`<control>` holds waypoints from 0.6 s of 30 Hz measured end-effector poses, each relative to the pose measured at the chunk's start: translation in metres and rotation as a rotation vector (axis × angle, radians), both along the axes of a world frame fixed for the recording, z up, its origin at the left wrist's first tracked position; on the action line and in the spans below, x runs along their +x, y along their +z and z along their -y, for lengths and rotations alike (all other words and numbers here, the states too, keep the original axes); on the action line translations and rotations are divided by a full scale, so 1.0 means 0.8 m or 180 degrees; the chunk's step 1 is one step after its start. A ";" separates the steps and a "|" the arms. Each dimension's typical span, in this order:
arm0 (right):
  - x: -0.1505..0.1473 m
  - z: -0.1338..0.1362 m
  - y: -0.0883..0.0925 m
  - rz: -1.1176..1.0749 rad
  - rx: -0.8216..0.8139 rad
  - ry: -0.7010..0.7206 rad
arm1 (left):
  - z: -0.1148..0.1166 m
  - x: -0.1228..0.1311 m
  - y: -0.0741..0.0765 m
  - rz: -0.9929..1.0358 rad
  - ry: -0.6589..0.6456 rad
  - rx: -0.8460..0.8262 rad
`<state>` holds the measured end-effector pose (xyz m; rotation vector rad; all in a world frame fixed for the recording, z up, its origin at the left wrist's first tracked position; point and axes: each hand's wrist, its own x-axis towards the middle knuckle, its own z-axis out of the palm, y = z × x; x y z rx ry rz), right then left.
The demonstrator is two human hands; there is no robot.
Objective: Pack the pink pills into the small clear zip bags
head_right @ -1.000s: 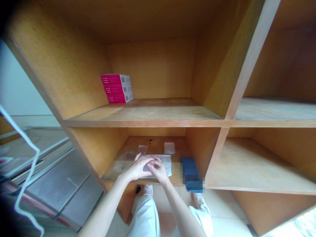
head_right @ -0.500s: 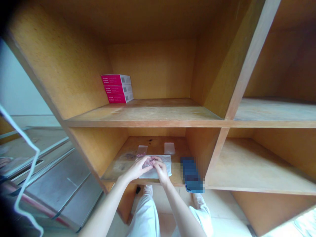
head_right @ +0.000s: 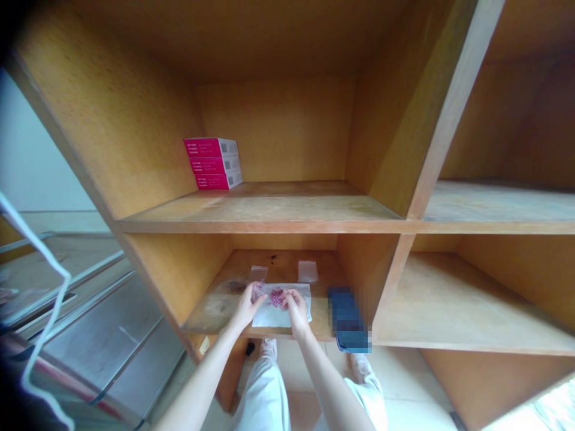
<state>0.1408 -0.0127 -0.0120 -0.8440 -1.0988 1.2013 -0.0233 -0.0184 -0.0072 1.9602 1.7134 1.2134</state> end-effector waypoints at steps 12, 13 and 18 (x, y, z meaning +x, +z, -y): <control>0.003 -0.009 -0.003 -0.0241 -0.0037 -0.0443 | -0.008 -0.008 -0.031 0.0221 -0.0220 -0.0320; 0.007 -0.012 -0.002 -0.0178 -0.0011 -0.0567 | -0.009 -0.009 -0.034 0.0208 -0.0220 -0.0310; 0.034 -0.031 0.004 0.1121 0.0136 -0.1003 | -0.012 -0.010 -0.039 0.0116 -0.0159 -0.0269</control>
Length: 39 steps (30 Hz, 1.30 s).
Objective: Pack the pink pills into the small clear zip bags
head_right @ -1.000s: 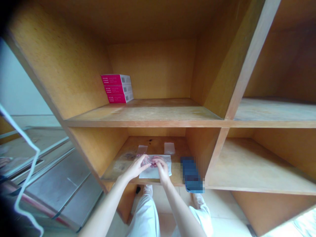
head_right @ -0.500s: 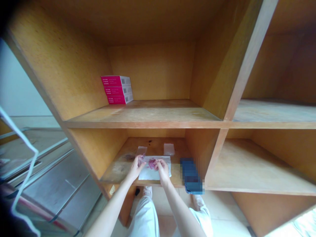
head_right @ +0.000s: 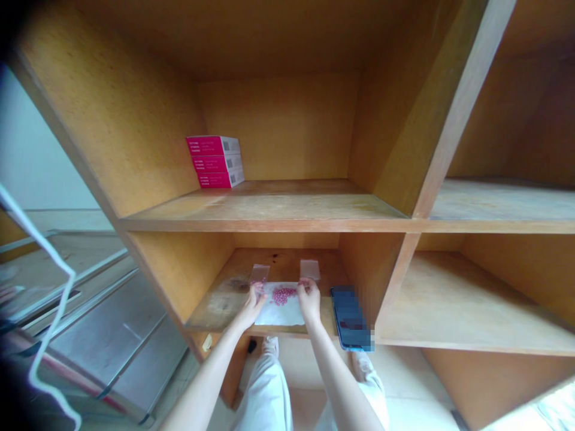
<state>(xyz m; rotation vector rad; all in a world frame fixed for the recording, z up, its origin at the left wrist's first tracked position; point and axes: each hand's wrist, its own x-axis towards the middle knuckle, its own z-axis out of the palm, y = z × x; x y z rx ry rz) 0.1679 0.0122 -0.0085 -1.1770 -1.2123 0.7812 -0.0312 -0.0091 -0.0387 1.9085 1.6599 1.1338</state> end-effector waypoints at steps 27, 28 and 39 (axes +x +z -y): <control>-0.010 -0.001 0.021 0.2237 -0.0166 0.0380 | 0.009 0.004 0.015 -0.0521 0.0039 0.0284; -0.016 0.000 0.029 0.2067 0.0008 0.0441 | 0.009 0.004 0.015 -0.0539 0.0061 0.0300; -0.067 0.006 0.074 0.2198 0.0063 0.1524 | 0.012 0.005 0.020 -0.0657 -0.0082 0.0318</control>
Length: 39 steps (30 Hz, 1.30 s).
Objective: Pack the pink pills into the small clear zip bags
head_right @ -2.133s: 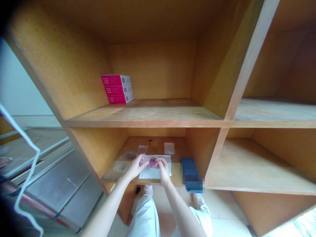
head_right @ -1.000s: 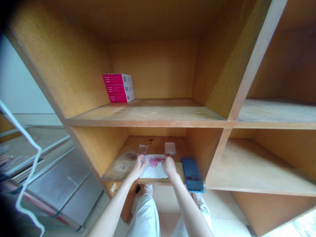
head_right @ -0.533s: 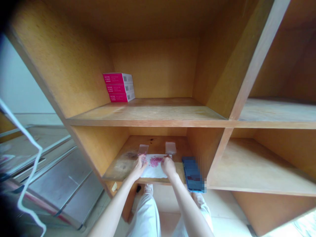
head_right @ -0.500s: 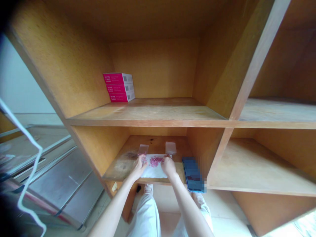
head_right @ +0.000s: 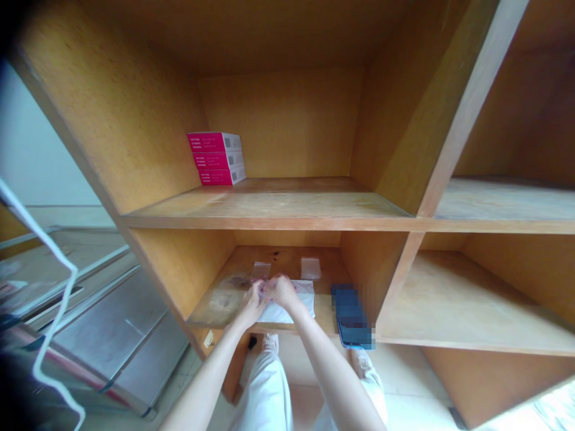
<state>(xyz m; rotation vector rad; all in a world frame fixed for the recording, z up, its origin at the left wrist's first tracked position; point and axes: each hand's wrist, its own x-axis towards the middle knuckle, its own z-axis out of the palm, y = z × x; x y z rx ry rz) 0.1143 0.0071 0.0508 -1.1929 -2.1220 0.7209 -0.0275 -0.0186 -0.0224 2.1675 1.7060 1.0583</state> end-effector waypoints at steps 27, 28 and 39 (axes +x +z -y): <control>0.018 -0.021 -0.001 -0.0321 -0.0148 0.0245 | -0.005 -0.002 -0.007 0.0475 -0.0198 -0.0235; 0.022 -0.025 -0.003 -0.0365 -0.0095 0.0086 | -0.005 -0.002 -0.006 0.0518 -0.0201 -0.0216; 0.075 -0.046 -0.044 0.1219 -0.0139 -0.0715 | -0.006 -0.002 -0.009 0.0612 -0.0106 -0.0211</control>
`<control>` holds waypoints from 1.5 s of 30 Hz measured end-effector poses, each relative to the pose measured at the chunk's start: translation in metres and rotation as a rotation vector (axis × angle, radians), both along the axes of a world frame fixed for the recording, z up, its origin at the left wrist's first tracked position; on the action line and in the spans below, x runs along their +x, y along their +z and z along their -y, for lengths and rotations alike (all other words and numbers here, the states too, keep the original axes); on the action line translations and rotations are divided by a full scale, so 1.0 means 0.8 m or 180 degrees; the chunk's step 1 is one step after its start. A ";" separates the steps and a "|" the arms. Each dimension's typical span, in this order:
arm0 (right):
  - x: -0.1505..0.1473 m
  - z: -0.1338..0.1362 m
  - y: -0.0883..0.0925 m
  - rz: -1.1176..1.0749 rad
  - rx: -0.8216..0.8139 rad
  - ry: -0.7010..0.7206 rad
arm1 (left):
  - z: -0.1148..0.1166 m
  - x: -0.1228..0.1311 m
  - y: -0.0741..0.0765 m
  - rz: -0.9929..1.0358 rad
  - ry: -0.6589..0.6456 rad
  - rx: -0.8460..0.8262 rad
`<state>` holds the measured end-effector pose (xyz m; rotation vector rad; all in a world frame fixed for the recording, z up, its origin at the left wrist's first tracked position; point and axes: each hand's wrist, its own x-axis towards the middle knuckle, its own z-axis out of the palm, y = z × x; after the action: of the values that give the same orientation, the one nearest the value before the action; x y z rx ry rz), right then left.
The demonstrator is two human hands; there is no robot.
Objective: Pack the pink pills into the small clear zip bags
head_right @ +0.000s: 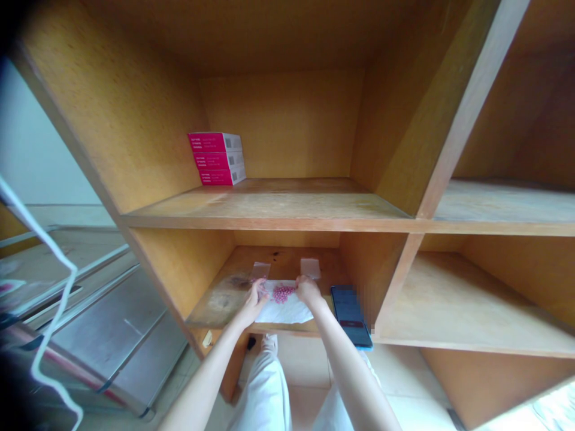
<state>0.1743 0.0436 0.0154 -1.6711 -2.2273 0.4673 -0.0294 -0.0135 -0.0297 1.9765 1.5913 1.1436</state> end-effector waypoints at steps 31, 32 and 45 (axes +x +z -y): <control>-0.003 -0.009 -0.011 0.0082 -0.0225 -0.0209 | 0.004 0.002 0.008 0.0093 0.0032 -0.0072; -0.004 -0.009 -0.011 0.0076 -0.0243 -0.0230 | 0.004 0.002 0.008 0.0114 0.0024 -0.0057; -0.006 -0.008 -0.024 -0.0170 -0.0211 -0.0486 | 0.005 0.001 0.008 0.0059 0.0046 -0.0065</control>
<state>0.1694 0.0497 -0.0036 -1.8235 -2.0488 0.5452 -0.0286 -0.0175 -0.0233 1.9390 1.6041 1.1433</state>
